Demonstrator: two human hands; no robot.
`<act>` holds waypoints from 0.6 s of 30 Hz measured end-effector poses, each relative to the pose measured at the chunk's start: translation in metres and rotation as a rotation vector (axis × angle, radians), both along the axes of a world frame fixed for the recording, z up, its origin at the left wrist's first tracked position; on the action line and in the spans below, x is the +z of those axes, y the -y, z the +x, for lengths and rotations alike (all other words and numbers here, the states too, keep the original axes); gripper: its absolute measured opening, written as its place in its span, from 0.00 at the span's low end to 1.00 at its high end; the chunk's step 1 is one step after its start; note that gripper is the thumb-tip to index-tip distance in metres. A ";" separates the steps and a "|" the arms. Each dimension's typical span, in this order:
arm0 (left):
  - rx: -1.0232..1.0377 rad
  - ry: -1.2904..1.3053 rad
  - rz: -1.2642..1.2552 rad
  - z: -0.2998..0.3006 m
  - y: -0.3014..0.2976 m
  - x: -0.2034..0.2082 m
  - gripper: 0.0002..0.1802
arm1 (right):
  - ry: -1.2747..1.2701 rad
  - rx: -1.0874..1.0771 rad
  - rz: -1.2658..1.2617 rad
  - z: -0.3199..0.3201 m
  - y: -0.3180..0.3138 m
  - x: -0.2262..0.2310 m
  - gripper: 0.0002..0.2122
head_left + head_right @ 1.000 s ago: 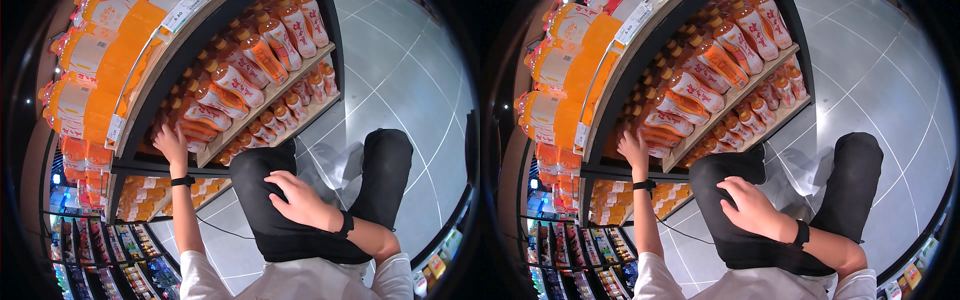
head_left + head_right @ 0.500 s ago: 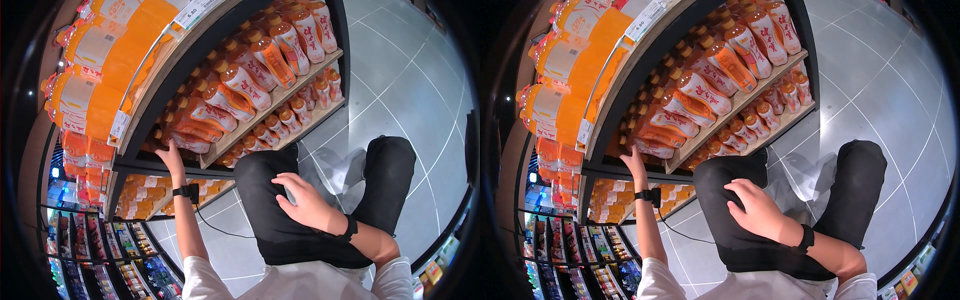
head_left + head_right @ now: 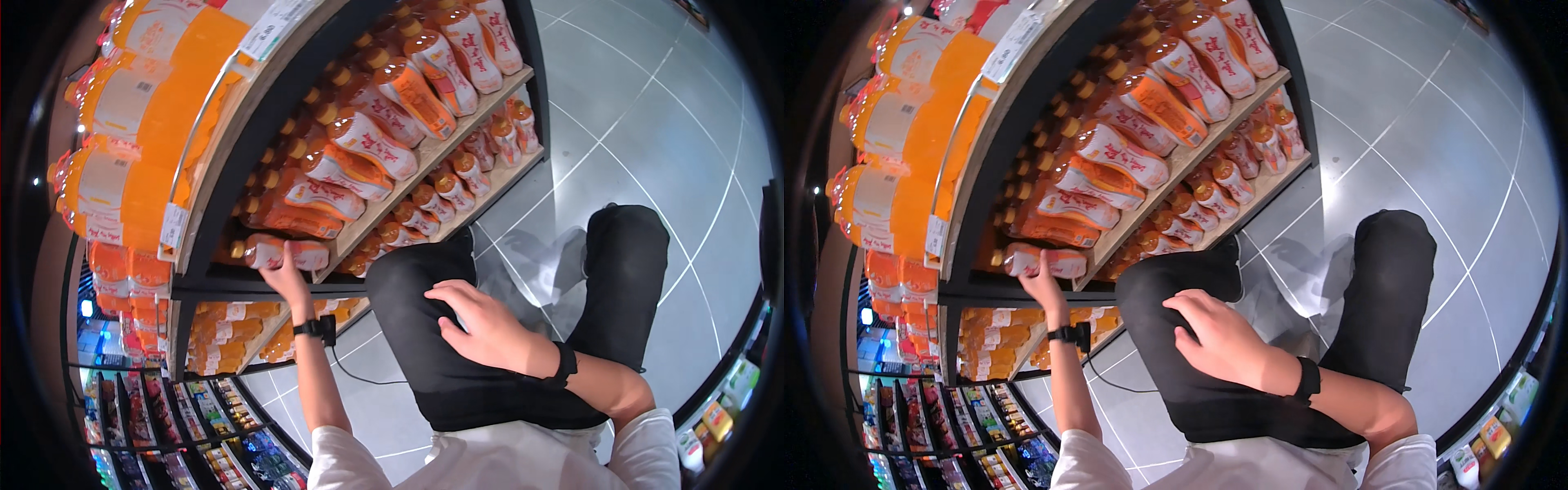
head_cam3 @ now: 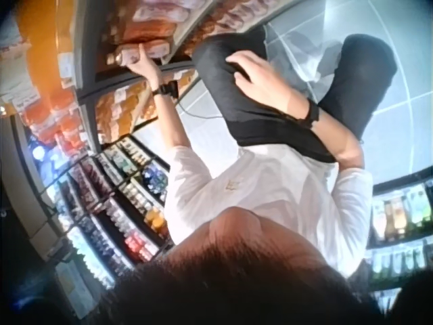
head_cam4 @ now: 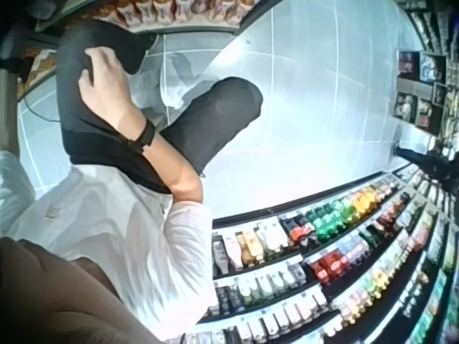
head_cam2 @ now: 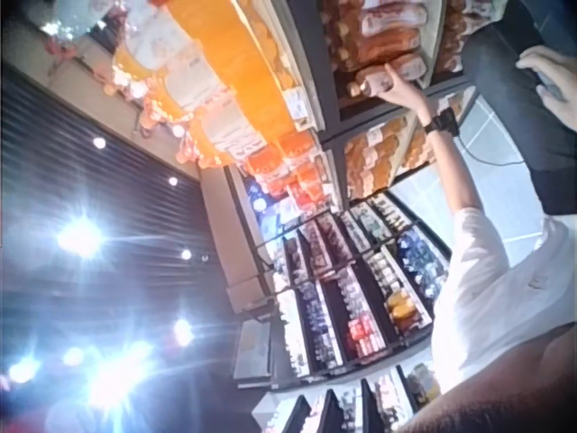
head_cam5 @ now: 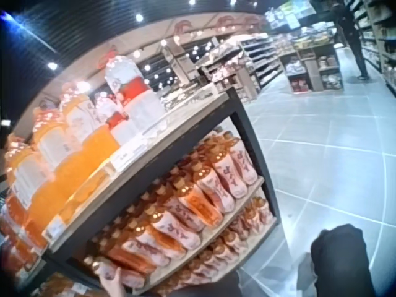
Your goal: Selecting, inspecting, and returning bottles of a beverage on a supermarket shelf.
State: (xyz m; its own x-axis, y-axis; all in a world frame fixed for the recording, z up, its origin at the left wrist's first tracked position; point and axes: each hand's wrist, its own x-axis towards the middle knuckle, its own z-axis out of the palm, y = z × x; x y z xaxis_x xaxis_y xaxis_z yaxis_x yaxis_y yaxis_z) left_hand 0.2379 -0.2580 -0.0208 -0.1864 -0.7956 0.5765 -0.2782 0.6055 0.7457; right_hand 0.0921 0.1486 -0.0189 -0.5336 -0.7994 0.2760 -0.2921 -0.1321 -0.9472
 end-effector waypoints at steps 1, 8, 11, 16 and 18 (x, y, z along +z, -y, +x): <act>0.062 0.014 0.021 0.012 -0.001 -0.004 0.21 | 0.010 0.006 0.001 0.000 0.000 0.000 0.17; -0.365 -0.324 0.243 -0.010 -0.122 0.057 0.35 | 0.034 -0.025 -0.015 -0.005 0.006 -0.003 0.17; -0.673 -0.578 0.543 -0.047 -0.171 0.087 0.41 | 0.118 0.069 0.034 -0.007 0.008 0.000 0.16; -1.127 -0.782 0.901 -0.114 -0.221 0.095 0.43 | 0.717 0.225 -0.275 -0.014 0.008 0.003 0.22; -1.071 -0.829 0.926 -0.147 -0.240 0.093 0.43 | 0.988 0.193 -0.333 -0.026 0.003 0.009 0.27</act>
